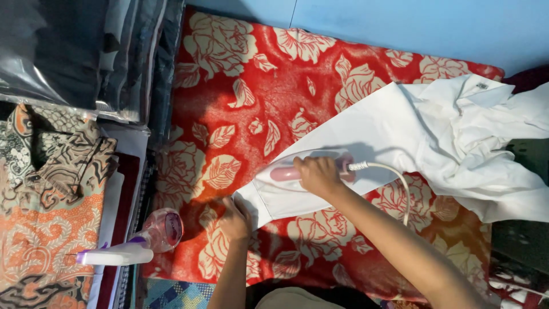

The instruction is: The person irons a white long-sleeved shirt on a red floral-patterned surface. They smooth the fabric with their hands, use a pink iron to press the sleeves and body, and reposition the shirt to iron different sections.

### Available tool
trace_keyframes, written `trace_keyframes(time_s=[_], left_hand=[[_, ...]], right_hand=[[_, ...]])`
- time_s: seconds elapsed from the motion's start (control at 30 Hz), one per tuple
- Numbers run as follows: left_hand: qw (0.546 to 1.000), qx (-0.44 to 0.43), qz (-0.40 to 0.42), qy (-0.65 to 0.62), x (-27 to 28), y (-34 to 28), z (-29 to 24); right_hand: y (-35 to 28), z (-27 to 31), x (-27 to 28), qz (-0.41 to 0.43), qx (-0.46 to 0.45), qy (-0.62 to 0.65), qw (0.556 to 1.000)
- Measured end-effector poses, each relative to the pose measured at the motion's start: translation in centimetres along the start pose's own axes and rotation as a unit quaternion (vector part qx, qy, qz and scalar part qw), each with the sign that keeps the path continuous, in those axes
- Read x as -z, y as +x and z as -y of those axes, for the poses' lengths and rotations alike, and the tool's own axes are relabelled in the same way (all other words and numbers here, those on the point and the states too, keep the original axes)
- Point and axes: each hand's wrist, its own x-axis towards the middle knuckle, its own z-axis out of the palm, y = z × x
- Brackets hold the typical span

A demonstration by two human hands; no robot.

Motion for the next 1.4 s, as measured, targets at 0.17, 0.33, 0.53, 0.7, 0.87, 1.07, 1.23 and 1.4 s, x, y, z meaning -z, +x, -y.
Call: trace_keyframes(time_s=[0.17,0.33,0.53,0.7,0.87,1.07,1.23,1.4], left_hand=[[1.0,0.013,-0.016,-0.024,-0.3,-0.2,0.3],[0.999,-0.014,-0.016,-0.047,-0.3,-1.2,1.0],[0.995,-0.035,-0.002,-0.095,0.3,-0.9,1.2],[0.961,-0.199,0.178,-0.07,3.1,-0.9,1.9],[0.953,-0.199,0.22,-0.057,4.4,-0.1,1.7],[0.956,-0.21,0.185,-0.089,4.7,-0.1,1.7],[0.955,-0.205,0.163,-0.141,4.6,0.0,1.4],[0.955,-0.203,0.183,-0.118,3.9,-0.2,1.4]], right_hand=[[-2.3,-5.5,1.3,0.071,-0.149,-0.006,0.986],[-7.2,-5.2,5.8,0.124,-0.098,0.029,0.987],[-6.8,1.8,5.1,0.107,-0.019,0.058,0.992],[-6.1,1.8,2.3,0.079,-0.068,0.037,0.994],[-6.5,2.3,3.6,0.1,-0.024,0.008,0.995],[-7.0,4.6,3.7,0.088,-0.069,0.023,0.994],[-6.5,6.3,6.3,-0.008,-0.117,-0.013,0.993],[-7.2,6.5,5.5,-0.052,-0.097,-0.024,0.994]])
